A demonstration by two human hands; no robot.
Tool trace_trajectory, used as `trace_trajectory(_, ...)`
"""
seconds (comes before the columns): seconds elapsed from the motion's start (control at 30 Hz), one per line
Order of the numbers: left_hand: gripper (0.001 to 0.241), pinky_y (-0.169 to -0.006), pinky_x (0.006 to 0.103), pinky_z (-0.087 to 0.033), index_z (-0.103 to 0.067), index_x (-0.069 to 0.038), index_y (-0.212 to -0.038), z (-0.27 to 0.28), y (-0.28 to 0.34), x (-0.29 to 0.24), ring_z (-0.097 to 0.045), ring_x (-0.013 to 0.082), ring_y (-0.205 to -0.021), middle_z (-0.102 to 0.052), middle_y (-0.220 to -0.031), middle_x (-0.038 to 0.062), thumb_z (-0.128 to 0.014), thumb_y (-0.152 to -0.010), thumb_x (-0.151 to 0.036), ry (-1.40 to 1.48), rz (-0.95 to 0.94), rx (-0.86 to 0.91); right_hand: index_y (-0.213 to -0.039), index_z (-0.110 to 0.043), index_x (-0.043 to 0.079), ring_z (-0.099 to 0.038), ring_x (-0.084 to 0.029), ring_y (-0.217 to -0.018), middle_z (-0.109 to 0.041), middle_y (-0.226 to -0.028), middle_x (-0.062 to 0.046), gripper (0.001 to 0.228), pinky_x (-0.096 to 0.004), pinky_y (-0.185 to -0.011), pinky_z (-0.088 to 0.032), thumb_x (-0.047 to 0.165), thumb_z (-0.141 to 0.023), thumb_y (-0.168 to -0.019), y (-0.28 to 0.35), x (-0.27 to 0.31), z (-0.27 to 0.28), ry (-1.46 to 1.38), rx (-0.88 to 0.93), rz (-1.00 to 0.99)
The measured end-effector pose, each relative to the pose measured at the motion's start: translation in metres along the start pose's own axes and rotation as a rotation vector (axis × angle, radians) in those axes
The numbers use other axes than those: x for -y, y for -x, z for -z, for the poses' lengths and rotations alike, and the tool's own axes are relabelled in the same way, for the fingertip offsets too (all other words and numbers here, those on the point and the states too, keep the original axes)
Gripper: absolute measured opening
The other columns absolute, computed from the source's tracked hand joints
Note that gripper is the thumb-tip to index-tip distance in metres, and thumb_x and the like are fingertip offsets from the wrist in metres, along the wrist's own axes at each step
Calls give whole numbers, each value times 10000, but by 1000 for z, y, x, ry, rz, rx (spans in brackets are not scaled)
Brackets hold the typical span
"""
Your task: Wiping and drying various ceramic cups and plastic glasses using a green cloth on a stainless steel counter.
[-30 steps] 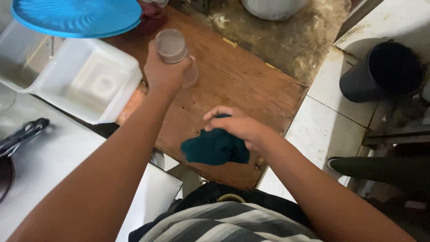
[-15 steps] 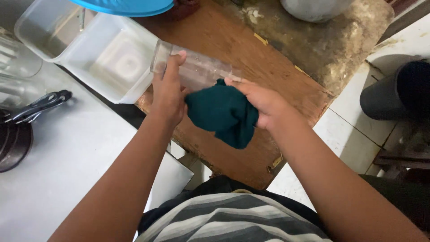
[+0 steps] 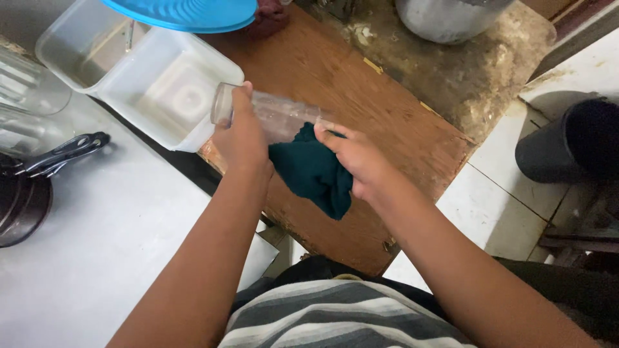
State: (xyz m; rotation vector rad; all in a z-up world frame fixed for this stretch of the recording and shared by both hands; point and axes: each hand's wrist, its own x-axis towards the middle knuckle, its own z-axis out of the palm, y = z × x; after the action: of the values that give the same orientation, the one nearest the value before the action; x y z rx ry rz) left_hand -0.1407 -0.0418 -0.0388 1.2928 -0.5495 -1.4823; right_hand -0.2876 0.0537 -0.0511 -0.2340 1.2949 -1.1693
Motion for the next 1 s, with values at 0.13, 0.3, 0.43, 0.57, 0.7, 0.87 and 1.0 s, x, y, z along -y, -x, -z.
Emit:
trace_trajectory(0.13,696,-931,381,-564,-620,27,-1300,-3,8,-10,-665,235,-1119,-676,-1248,127,-765,-761,-389,63,-58,-39,-1282,-657,43,-724,-207,-901,-752,-1068,-107,467,-380,-787,-618,298,-713,-895,0,2,-4,27,2,-3)
trace_trajectory(0.3,747,-868,392,-557,-641,27,-1258,16,-33,-8,-670,245,-1018,-681,-1186,131,-713,-778,-541,-181,115,-282,-1230,-716,-20,-691,-147,-911,-750,-1077,-93,408,-319,-807,-577,296,-724,-971,6,-2,6,295,-3,245)
trace_trajectory(0.43,667,-720,529,-560,-676,31,-1149,49,-41,-58,-693,297,-845,-651,-1063,154,-707,-758,-508,4,-22,-168,-1157,-724,-42,-663,-157,-848,-723,-1016,-102,380,-346,-759,-568,303,-706,-1000,21,10,46,409,-82,326)
trace_trajectory(0.57,608,-823,472,-547,-574,-121,-1262,68,-47,-81,-669,272,-987,-632,-1147,100,-703,-775,-461,-317,-94,246,-1132,-672,77,-676,-160,-856,-708,-1001,-53,297,-347,-791,-584,338,-659,-990,0,-22,90,-63,43,90)
trace_trajectory(0.7,726,-997,523,-541,-434,-119,-1485,88,-58,-61,-626,317,-1204,-616,-1359,112,-614,-858,-438,-264,198,851,-1121,-634,105,-675,-186,-926,-687,-1038,-63,224,-372,-870,-586,308,-671,-1032,-29,-46,101,-304,269,78)
trace_trajectory(0.87,847,-951,611,-527,-413,-201,-1595,66,-10,-49,-645,369,-1145,-578,-1365,133,-611,-774,-268,-355,309,966,-1108,-647,87,-694,-265,-960,-710,-1057,-124,375,-452,-902,-601,429,-608,-961,-47,-33,78,-262,152,-171)
trace_trajectory(1.0,814,-990,582,-528,-392,-188,-1535,54,-4,-43,-675,342,-1097,-610,-1279,201,-624,-756,-242,-218,419,903,-1173,-652,60,-689,-266,-1043,-702,-1166,-130,408,-456,-947,-582,418,-609,-983,-73,-20,70,-96,159,-126)
